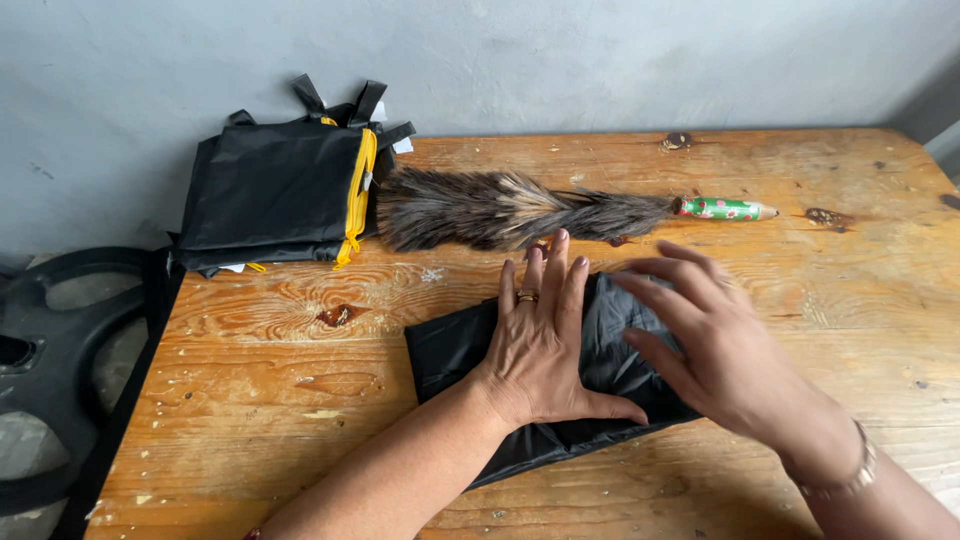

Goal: The person folds a black fabric item on a wooden table, repeatedly folding it into a compact rectangular shape and smoothing the edges. The hands manipulate the fabric directly without tools, turning and pressing the item to achieve a neat fold.

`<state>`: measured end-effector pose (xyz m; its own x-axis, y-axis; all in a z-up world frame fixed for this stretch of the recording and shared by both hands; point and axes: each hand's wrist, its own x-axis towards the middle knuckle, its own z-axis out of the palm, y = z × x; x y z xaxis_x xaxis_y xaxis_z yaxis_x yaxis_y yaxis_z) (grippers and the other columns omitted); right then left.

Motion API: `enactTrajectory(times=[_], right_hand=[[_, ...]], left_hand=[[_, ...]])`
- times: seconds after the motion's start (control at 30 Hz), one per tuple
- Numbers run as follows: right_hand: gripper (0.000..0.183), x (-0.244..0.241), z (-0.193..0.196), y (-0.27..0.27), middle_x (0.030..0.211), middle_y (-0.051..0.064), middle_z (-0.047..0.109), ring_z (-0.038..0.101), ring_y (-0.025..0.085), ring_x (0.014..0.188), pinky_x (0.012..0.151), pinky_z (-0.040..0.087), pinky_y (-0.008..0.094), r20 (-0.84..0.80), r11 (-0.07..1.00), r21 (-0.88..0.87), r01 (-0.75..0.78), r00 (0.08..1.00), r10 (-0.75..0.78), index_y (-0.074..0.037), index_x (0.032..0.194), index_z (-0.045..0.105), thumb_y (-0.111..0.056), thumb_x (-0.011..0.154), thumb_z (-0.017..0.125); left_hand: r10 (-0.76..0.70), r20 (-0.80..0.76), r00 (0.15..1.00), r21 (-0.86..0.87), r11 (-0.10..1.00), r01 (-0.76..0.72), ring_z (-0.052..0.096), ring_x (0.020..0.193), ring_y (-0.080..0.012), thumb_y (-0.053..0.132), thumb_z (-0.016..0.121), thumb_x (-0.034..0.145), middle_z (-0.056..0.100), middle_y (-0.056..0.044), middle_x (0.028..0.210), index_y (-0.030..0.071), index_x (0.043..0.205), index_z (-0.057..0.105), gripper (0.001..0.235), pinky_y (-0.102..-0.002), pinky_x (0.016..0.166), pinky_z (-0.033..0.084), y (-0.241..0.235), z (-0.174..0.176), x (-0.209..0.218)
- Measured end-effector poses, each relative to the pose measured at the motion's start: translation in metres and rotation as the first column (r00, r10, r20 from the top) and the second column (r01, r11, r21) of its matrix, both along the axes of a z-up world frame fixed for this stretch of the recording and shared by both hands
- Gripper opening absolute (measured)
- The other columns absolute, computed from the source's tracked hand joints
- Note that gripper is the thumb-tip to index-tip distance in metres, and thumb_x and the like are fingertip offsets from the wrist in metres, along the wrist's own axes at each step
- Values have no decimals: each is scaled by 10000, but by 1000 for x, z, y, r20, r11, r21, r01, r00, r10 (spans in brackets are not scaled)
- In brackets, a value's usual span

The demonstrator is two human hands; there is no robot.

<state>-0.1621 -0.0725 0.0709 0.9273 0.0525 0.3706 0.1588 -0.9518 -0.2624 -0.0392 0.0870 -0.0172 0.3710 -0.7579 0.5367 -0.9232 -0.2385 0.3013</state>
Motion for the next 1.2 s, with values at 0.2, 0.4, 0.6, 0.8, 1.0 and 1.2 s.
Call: enactTrajectory(times=[0.2,0.4,0.6,0.8,1.0,1.2], right_hand=[[306,58,-37,-23,1133,103,681,610,291,1037,965,471,408,-123,956,238,-170,971,204,-38,1216,632,-243,1024,512],[309,70,-88,-34,826,73,592,506,285,782,796,424,407,-33,974,220,-53,998,61,-80,882,610,-310,1056,498],[296,79,-123,-46,887,66,717,601,308,835,865,424,442,-152,970,240,41,988,-4,-137,949,657,-299,1054,434],[251,80,-136,-45,922,52,712,609,293,867,833,387,452,-109,986,163,33,994,-15,-167,893,655,-295,985,460],[371,77,-113,-32,783,20,661,558,285,777,823,368,448,-99,977,212,19,995,2,-182,800,557,-334,1083,373],[462,78,-103,-28,915,54,722,602,333,919,862,352,477,-202,991,21,129,972,-122,-174,836,597,-419,1091,299]], left_hand=[[33,9,999,8,999,-33,192,1546,-643,941,711,491,24,-362,1689,-17,1601,-8,1633,-773,1224,118,-1,-2,0],[5,15,1000,-10,1000,-5,170,1564,-631,923,645,557,78,-363,1688,-5,1602,52,1518,-773,1235,101,-1,1,1],[22,107,994,9,1000,-24,312,1521,-583,860,502,743,190,-297,1668,-58,1490,366,1191,-749,1213,175,1,15,-1],[-165,-80,983,207,962,178,309,1446,-601,845,602,569,224,-342,1641,-116,1397,468,1275,-726,1164,195,9,51,-24],[-65,159,985,387,922,-1,175,1503,-553,667,897,524,139,-379,1646,-91,1546,257,1424,-708,1191,114,15,9,-42],[-54,246,968,376,925,-44,169,1541,-520,680,798,556,186,-335,1663,-50,1548,318,1322,-692,1226,114,21,2,-44]])
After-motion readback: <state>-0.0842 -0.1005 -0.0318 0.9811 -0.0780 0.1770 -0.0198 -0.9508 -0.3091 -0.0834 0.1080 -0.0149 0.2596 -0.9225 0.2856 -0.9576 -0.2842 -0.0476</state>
